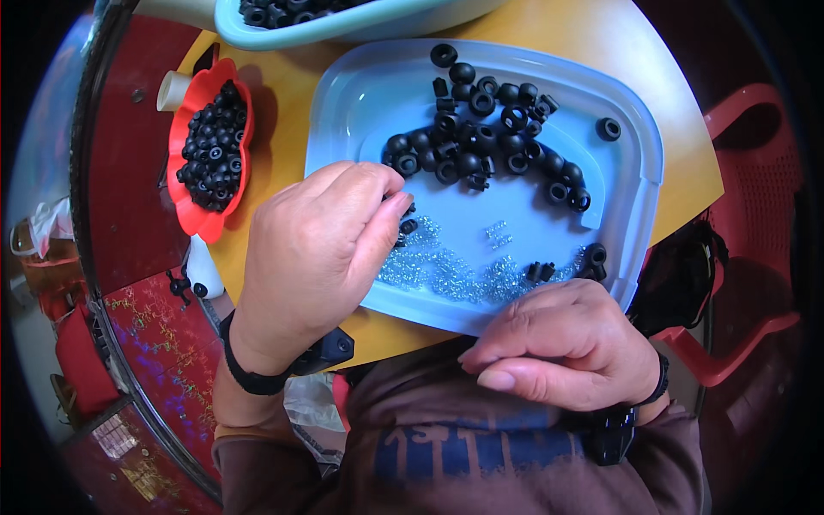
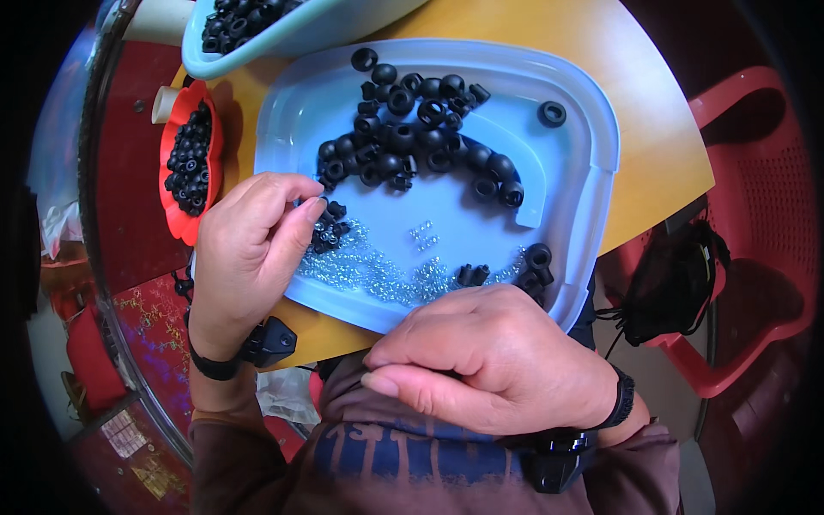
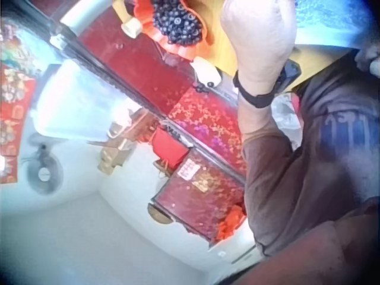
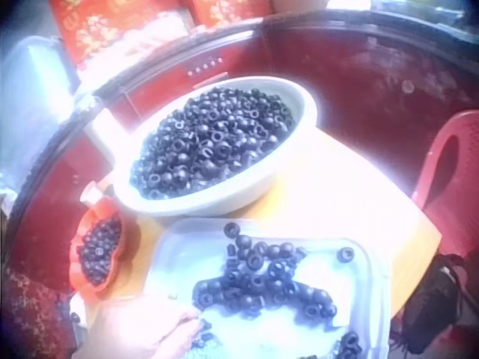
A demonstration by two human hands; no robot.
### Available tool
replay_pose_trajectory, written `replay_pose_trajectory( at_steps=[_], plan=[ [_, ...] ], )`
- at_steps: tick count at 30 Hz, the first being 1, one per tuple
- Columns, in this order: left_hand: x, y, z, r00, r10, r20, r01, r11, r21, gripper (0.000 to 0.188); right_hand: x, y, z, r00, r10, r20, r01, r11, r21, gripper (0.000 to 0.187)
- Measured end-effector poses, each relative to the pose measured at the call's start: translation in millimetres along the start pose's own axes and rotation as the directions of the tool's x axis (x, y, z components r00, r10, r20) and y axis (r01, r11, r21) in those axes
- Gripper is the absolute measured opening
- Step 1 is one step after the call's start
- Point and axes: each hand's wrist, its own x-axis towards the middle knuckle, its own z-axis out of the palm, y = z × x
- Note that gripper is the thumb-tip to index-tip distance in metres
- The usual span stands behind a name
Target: Assembling small black rubber components by manually inserting transparent plastic inserts into them.
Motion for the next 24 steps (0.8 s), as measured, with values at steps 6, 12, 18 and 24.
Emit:
replay_pose_trajectory(
  at_steps=[6,12,18,24],
  plan=[
    [-5,1,2,0.998,0.006,0.070,-0.010,0.998,0.058,0.009,0,2,-5,0.999,-0.012,0.044,0.008,0.996,0.087,0.007],
    [-7,-6,9,0.996,0.036,0.083,-0.046,0.992,0.115,0.014,2,4,-2,1.000,-0.011,0.015,0.010,0.996,0.089,0.007],
    [1,6,9,0.990,0.098,0.106,-0.108,0.990,0.093,0.014,2,4,-1,0.999,-0.020,0.037,0.017,0.998,0.061,0.007],
    [23,24,17,0.982,0.143,0.125,-0.165,0.968,0.189,0.017,1,4,-2,0.998,-0.031,0.046,0.029,0.999,0.039,0.011]
  ],
)
